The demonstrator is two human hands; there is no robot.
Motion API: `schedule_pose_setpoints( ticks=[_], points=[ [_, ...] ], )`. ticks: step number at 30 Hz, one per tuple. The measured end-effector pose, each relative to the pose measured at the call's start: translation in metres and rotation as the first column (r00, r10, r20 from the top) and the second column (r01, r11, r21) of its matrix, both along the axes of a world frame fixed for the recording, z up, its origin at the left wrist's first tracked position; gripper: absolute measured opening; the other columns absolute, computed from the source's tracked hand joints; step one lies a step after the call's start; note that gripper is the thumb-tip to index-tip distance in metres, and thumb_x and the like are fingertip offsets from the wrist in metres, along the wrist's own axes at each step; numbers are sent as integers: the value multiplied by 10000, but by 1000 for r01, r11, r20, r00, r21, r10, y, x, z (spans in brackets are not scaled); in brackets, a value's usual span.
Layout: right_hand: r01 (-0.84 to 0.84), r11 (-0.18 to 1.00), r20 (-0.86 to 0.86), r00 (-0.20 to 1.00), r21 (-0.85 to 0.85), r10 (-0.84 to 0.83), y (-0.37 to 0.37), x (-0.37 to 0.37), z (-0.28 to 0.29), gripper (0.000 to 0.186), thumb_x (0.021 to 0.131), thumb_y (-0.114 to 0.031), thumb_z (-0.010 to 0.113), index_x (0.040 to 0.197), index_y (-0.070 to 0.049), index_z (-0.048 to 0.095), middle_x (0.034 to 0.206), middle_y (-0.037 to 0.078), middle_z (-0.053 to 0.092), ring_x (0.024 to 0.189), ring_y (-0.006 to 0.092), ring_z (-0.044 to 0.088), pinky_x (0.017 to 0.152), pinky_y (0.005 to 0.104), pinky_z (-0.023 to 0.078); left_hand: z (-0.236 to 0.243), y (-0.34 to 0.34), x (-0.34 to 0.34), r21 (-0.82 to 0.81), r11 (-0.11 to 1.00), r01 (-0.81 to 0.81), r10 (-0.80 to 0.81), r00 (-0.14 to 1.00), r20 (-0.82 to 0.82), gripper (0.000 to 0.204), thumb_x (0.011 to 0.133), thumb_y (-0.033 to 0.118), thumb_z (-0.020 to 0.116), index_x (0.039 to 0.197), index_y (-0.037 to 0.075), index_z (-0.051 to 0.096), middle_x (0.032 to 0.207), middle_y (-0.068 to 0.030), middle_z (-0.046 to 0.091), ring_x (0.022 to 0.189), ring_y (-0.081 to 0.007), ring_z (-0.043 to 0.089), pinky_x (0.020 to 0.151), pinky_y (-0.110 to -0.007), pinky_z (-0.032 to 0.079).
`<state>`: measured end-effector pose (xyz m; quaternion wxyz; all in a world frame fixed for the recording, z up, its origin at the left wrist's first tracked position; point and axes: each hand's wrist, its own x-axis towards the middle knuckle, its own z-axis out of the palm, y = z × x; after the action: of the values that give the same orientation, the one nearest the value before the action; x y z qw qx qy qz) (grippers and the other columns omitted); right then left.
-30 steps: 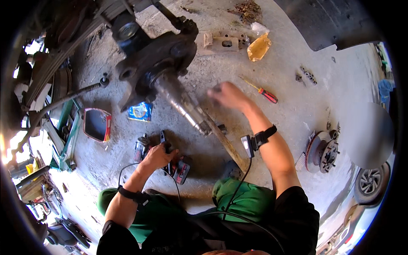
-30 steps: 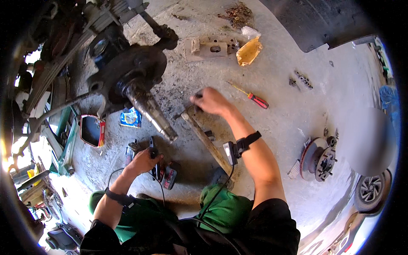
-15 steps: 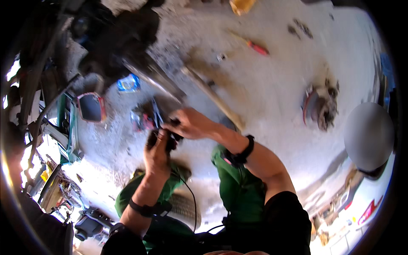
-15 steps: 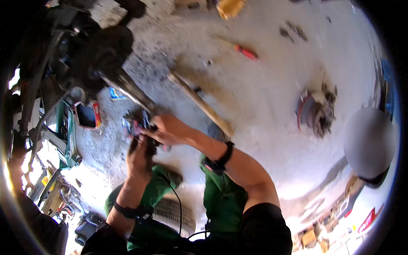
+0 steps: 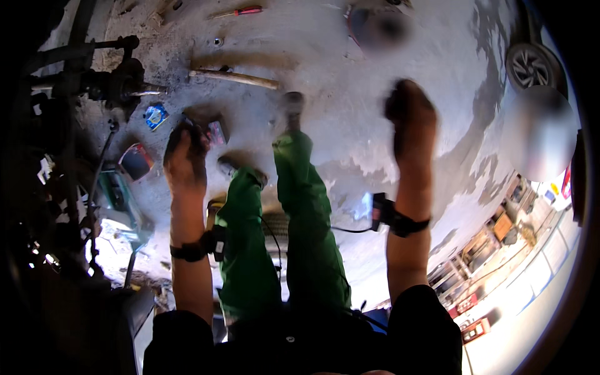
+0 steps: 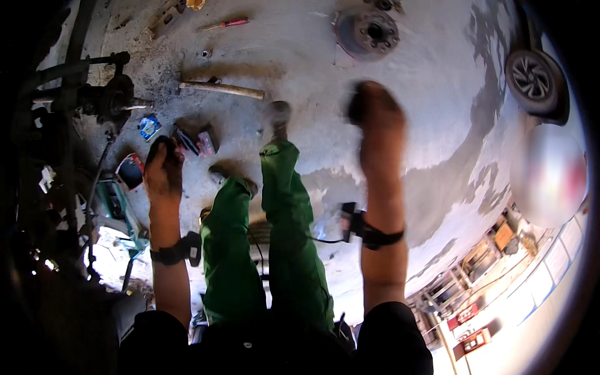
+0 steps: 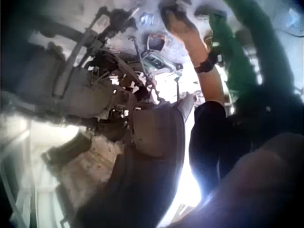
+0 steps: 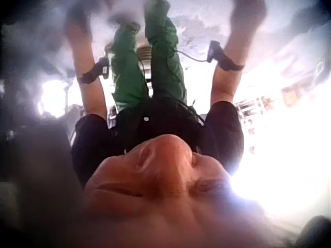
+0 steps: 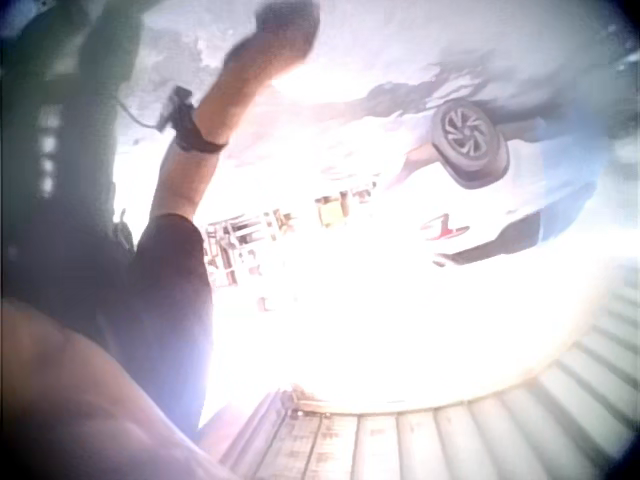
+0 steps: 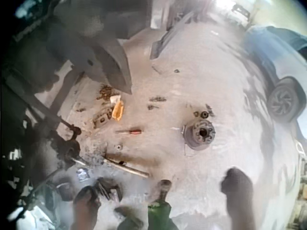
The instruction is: The person uses a hammer and an impact wrench to remove and replace components on a vehicle axle assembly. They strike the assembly with a hammer to loosen parts, drive bolts with the power tool, and use a long socket wrench to tighten fasteners.
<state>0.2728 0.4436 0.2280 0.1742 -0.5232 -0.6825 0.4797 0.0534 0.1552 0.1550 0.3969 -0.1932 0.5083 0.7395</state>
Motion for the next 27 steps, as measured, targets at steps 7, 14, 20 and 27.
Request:
schedule_pose_setpoints(
  ticks=[7,14,20,27],
  points=[
    [772,467,-29,505,-432,-863,2,228,138,205,917,-252,556,916,-50,593,707,14,493,667,134,492,580,246,407,139,-21,40,-323,936,141,-207,962,-180,193,914,171,552,984,2,616,748,-24,569,592,-99,480,546,-245,382],
    [612,696,93,772,-375,-629,0,269,200,207,931,-246,533,870,-51,562,685,-5,460,605,111,430,535,224,343,185,-148,137,-758,608,237,-432,900,-65,175,844,159,642,900,-4,670,698,-33,645,540,-91,526,492,-248,415],
    [461,836,-74,862,-298,-502,41,240,258,190,912,-259,553,847,-81,562,675,-23,450,595,94,438,512,226,339,199,-260,233,-856,488,170,-376,926,-31,185,809,153,657,870,-21,676,691,-85,666,561,-121,578,521,-269,454],
    [40,907,-228,963,-418,-147,37,117,288,173,910,-250,571,889,-81,598,693,-10,518,610,107,485,527,222,375,255,-347,387,-962,249,116,-102,990,93,231,749,187,649,783,-40,682,659,-114,652,600,-172,595,584,-332,458]
  ],
)
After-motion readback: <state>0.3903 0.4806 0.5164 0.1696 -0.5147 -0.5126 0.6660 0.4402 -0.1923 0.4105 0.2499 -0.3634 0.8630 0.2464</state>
